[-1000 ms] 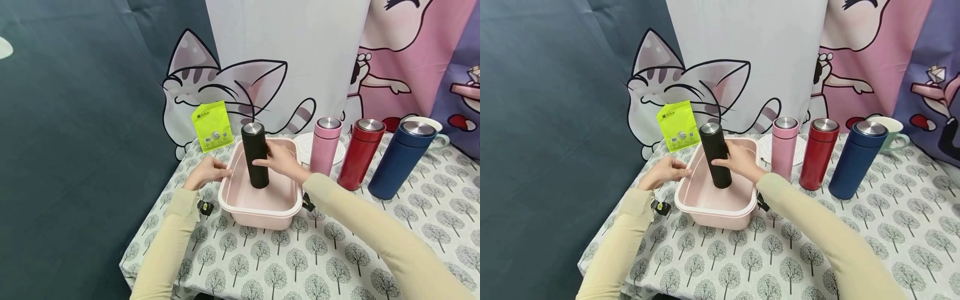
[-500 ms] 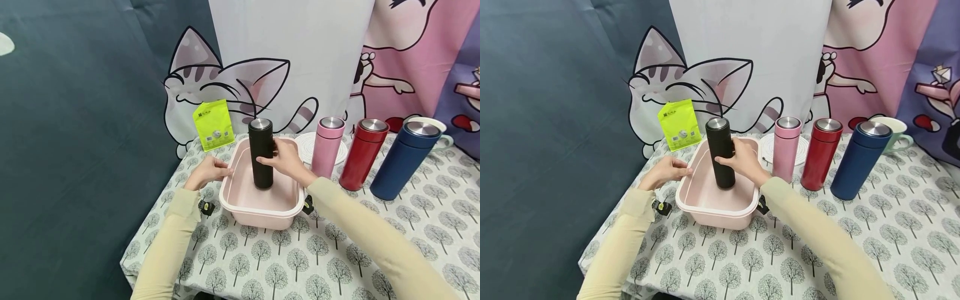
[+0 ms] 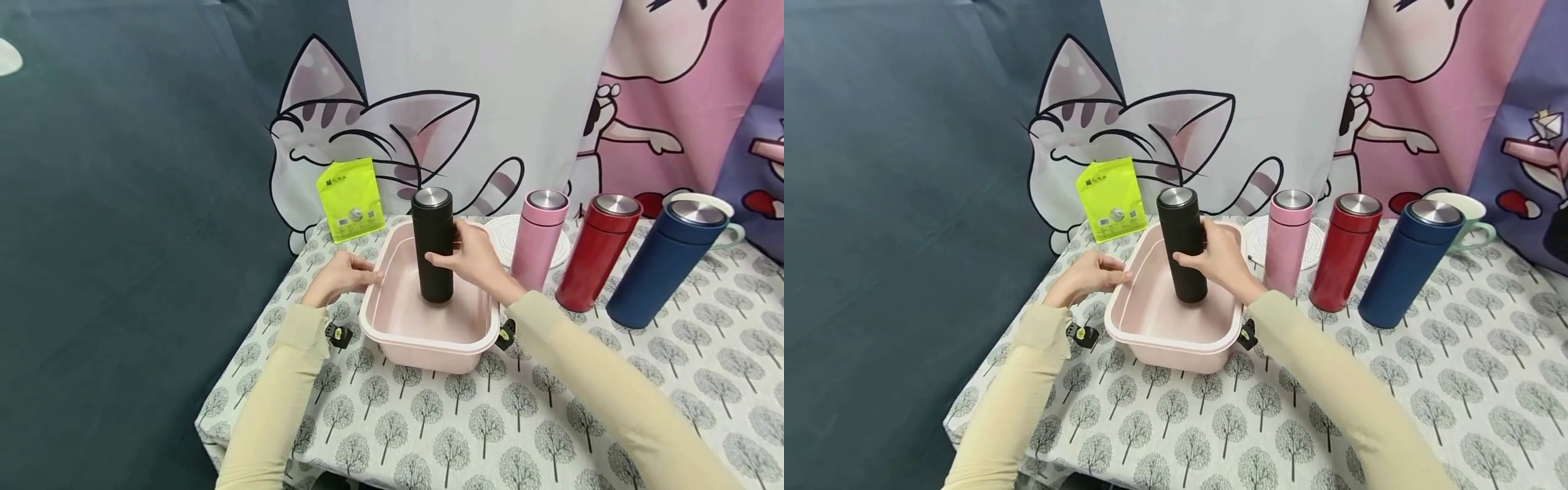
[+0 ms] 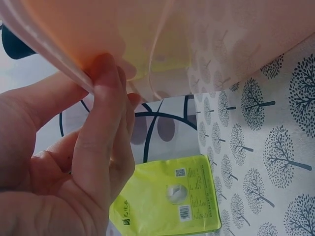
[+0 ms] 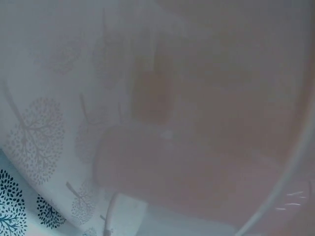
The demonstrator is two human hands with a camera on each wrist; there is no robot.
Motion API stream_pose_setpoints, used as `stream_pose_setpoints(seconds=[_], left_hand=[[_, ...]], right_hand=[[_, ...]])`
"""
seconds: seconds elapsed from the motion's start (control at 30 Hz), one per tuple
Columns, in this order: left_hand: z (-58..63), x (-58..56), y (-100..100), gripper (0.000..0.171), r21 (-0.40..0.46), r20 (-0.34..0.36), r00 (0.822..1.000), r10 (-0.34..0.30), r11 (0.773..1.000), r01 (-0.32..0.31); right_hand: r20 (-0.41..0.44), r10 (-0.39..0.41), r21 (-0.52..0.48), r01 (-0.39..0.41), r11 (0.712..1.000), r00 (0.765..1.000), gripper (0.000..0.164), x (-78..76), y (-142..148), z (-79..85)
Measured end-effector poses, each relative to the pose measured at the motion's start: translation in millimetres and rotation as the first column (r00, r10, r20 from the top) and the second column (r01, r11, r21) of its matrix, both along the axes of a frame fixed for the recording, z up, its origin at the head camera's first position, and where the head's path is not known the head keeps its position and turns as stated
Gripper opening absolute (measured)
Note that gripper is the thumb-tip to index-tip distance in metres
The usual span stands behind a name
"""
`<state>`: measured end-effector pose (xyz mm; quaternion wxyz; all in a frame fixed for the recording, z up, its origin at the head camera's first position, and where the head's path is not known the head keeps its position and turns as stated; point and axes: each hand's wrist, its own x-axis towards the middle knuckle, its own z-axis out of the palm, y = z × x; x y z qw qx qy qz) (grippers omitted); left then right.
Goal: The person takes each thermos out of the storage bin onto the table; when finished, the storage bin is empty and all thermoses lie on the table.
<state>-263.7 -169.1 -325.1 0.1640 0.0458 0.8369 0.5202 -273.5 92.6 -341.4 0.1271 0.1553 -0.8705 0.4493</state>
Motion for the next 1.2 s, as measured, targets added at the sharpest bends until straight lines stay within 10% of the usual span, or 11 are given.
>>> stream_pose_setpoints(seconds=[1.2], left_hand=[[-3.1,-1.1,-0.8,0.034,0.019,-0.024,1.000,0.004,1.000,-0.004]], right_hand=[[-0.229,-0.032,-0.136,0.000,0.991,0.973,0.055,55.8,23.3,52.9]])
